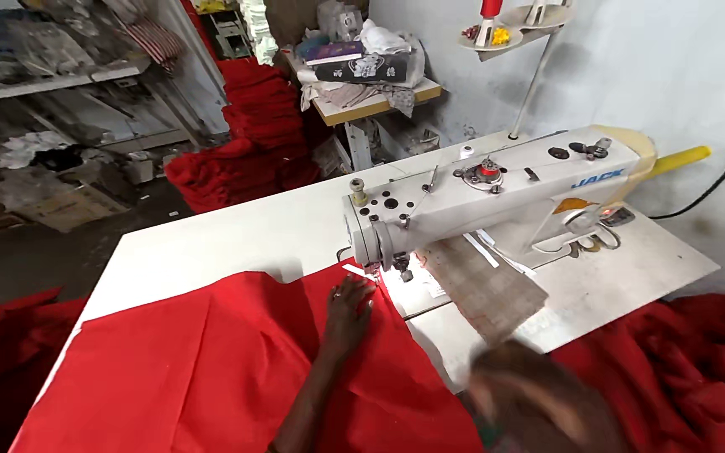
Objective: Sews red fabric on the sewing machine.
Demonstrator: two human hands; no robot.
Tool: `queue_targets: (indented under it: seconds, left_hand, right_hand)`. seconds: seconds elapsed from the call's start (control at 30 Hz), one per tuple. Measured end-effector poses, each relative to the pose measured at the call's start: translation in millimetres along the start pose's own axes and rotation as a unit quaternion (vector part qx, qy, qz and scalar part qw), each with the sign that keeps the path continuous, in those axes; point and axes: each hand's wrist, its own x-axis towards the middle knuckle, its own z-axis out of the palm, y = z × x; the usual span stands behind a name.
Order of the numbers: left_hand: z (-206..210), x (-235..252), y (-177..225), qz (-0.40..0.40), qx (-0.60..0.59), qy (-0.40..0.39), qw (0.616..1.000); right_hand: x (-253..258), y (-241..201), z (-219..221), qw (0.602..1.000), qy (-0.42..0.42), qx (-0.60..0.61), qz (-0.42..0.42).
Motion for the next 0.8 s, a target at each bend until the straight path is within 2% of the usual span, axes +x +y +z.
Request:
queue_targets:
  seconds: [0.03,0.07,0.1,0.17,0.23,0.37,0.57,0.67,0.8]
  left_hand:
    - [1.1,-9.6,12.0,-0.023,0.001,-0.008,1.0]
    - [4.4,-21.4,23.0,-0.042,0.0,-0.014,0.999]
    - [9.9,-33.7,32.4,-0.049,-0.001,-0.007,0.999]
    - [22.5,-54.6,44.0,-0.035,0.006,0.036,0.999]
    - [28.1,-68.4,43.6,-0.012,0.018,0.069,0.997]
    - [23.9,-74.9,32.8,0.023,-0.02,0.068,0.997]
    - [20.1,-74.1,35.5,0.012,-0.053,0.063,0.997]
    - [11.1,-76.3,57.8,-0.049,-0.144,0.058,0.987]
    - [-6.4,-75.6,85.6,-0.138,-0.293,-0.053,0.945]
  right_hand:
    - [33.6,23.8,2.5,0.984,0.085,-0.156,0.021]
    - [53.8,57.7,5.4,0.956,0.127,-0.261,0.033]
    - [63.9,89.5,7.2,0.935,0.127,-0.325,0.058]
    - [70.4,132.1,9.9,0.903,0.07,-0.405,0.126]
    - [67.0,156.7,14.2,0.885,0.051,-0.444,0.128]
    - [61.3,172.3,10.9,0.897,0.109,-0.425,0.047]
    - [66.2,163.0,3.5,0.904,0.069,-0.417,0.063]
    - [61.1,170.8,3.0,0.914,0.128,-0.385,0.018]
    - [50.0,158.1,1.2,0.93,0.132,-0.342,0.009]
